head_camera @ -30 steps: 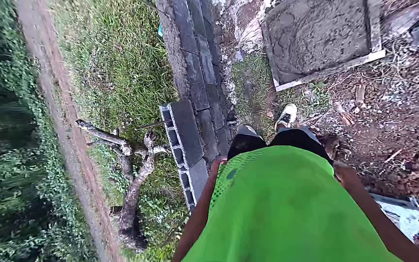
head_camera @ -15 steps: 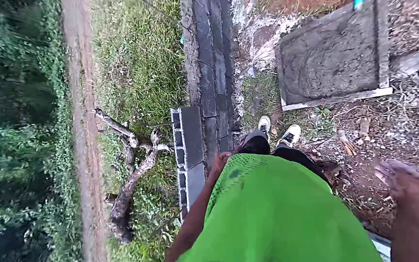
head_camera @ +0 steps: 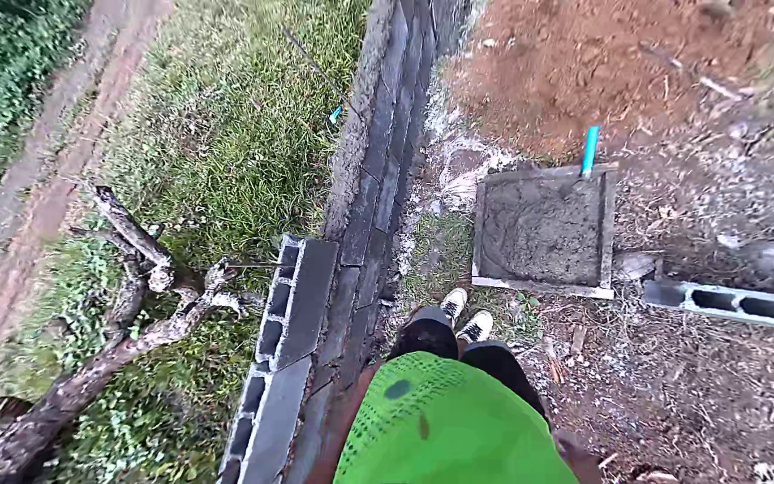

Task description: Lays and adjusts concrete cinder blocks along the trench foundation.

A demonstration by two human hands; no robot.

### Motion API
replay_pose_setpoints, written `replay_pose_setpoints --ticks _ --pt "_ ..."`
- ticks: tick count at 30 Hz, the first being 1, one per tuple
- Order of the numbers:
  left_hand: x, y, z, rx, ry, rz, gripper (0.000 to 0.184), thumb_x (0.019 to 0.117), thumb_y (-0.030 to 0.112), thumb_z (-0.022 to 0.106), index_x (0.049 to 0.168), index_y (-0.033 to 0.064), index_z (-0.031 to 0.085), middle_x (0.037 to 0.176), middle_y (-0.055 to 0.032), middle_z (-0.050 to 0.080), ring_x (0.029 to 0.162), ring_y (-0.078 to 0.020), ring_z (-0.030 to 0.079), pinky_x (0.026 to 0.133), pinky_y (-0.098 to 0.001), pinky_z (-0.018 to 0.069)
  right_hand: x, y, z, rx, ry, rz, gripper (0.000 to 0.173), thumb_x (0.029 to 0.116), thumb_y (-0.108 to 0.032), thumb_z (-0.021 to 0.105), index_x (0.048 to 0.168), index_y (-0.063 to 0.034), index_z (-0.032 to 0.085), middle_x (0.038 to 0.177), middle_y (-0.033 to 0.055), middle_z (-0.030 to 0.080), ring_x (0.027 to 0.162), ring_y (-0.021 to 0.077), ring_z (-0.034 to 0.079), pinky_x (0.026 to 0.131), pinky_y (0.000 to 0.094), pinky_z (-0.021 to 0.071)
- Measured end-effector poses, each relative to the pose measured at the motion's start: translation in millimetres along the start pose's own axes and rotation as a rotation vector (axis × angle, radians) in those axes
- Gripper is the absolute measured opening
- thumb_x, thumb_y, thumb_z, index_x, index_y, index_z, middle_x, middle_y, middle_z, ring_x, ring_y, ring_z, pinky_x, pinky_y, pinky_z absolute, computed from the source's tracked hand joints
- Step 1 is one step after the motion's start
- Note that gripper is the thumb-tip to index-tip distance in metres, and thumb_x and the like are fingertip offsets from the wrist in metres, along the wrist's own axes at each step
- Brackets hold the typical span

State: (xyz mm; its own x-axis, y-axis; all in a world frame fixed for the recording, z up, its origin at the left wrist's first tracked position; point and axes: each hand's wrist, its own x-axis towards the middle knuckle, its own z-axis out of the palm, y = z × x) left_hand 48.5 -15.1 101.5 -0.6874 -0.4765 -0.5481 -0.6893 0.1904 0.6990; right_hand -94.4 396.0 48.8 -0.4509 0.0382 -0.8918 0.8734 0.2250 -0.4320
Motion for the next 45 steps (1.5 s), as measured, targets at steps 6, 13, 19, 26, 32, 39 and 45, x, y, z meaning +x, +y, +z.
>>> replay_pose_setpoints --ticks 6,13,19,26,32,39,45 --pt "1.2 -9.4 -42.3 0.205 0.088 -0.524 0.033 0.1051 0.022 0.055 0.131 0.0056 0.067 0.126 -0.0184 0.07 0.118 -0.033 0.067 0.106 -0.0533 0.05 56.1 -18.6 -38.9 -0.042 0.084 0.075 0.042 0.113 -0.02 0.038 0.147 0.0046 0.041 0.137 0.0247 0.057 0.111 0.0248 0.065 0.093 0.0393 0.0557" --pt "-39.4 -62.3 -143.7 0.09 0.665 -0.756 0.031 0.106 0.022 0.054 0.124 0.0027 0.069 0.117 -0.026 0.07 0.113 -0.0454 0.066 0.1 -0.0666 0.0474 99.2 -117.5 43.6 -0.202 0.042 -0.155 0.04 0.1121 -0.031 0.044 0.137 -0.0006 0.051 0.11 0.0076 0.064 0.09 0.0095 0.064 0.077 0.0281 0.0551" --pt "-36.0 -129.8 -194.7 0.055 0.85 -0.68 0.034 0.106 0.026 0.053 0.127 0.0038 0.068 0.121 -0.0228 0.07 0.115 -0.0429 0.066 0.1 -0.0671 0.0482 93.5 -193.5 249.2 -0.429 -0.137 -0.388 0.03 0.1113 -0.032 0.047 0.11 -0.0055 0.06 0.075 -0.0042 0.059 0.058 0.0048 0.056 0.056 0.0228 0.0521" --pt "0.8 -165.7 -216.9 0.078 0.82 -0.673 0.046 0.1007 0.044 0.062 0.116 0.0017 0.073 0.116 -0.0237 0.071 0.121 -0.0461 0.06 0.104 -0.0638 0.046 12.6 -229.2 485.5 -0.379 -0.411 -0.592 0.026 0.1126 -0.026 0.043 0.097 -0.0105 0.057 0.065 -0.0079 0.055 0.051 0.0025 0.052 0.05 0.0189 0.0488" --pt "14.1 -179.4 -219.0 0.005 0.803 -0.713 0.052 0.0977 0.05 0.064 0.11 0.0003 0.072 0.111 -0.0245 0.07 0.116 -0.0469 0.061 0.097 -0.0664 0.0468 -31.0 -226.5 610.4 -0.357 -0.66 -0.727 0.037 0.1104 -0.025 0.042 0.076 -0.0194 0.053 0.056 -0.0094 0.049 0.045 0.0026 0.045 0.045 0.0189 0.0424" --pt "10.9 -193.3 -220.0 -0.107 0.785 -0.725 0.046 0.0991 0.045 0.063 0.105 0.0009 0.074 0.102 -0.0224 0.072 0.109 -0.0451 0.064 0.097 -0.0639 0.0479 -31.8 -244.2 697.5 -0.246 -1.031 -0.801 0.041 0.1083 -0.03 0.045 0.069 -0.0214 0.051 0.051 -0.0102 0.037 0.042 0.003 0.036 0.043 0.02 0.0358" --pt "13.1 -200.9 -212.5 -0.046 0.866 -0.704 0.046 0.0989 0.046 0.061 0.1 0.0025 0.075 0.092 -0.0182 0.072 0.098 -0.0413 0.066 0.089 -0.0591 0.0509 -14.7 -233.7 755.0 -0.29 -1.059 -0.889 0.04 0.1045 -0.021 0.047 0.065 -0.0228 0.05 0.051 -0.0115 0.04 0.043 0.0031 0.04 0.045 0.0221 0.0377"
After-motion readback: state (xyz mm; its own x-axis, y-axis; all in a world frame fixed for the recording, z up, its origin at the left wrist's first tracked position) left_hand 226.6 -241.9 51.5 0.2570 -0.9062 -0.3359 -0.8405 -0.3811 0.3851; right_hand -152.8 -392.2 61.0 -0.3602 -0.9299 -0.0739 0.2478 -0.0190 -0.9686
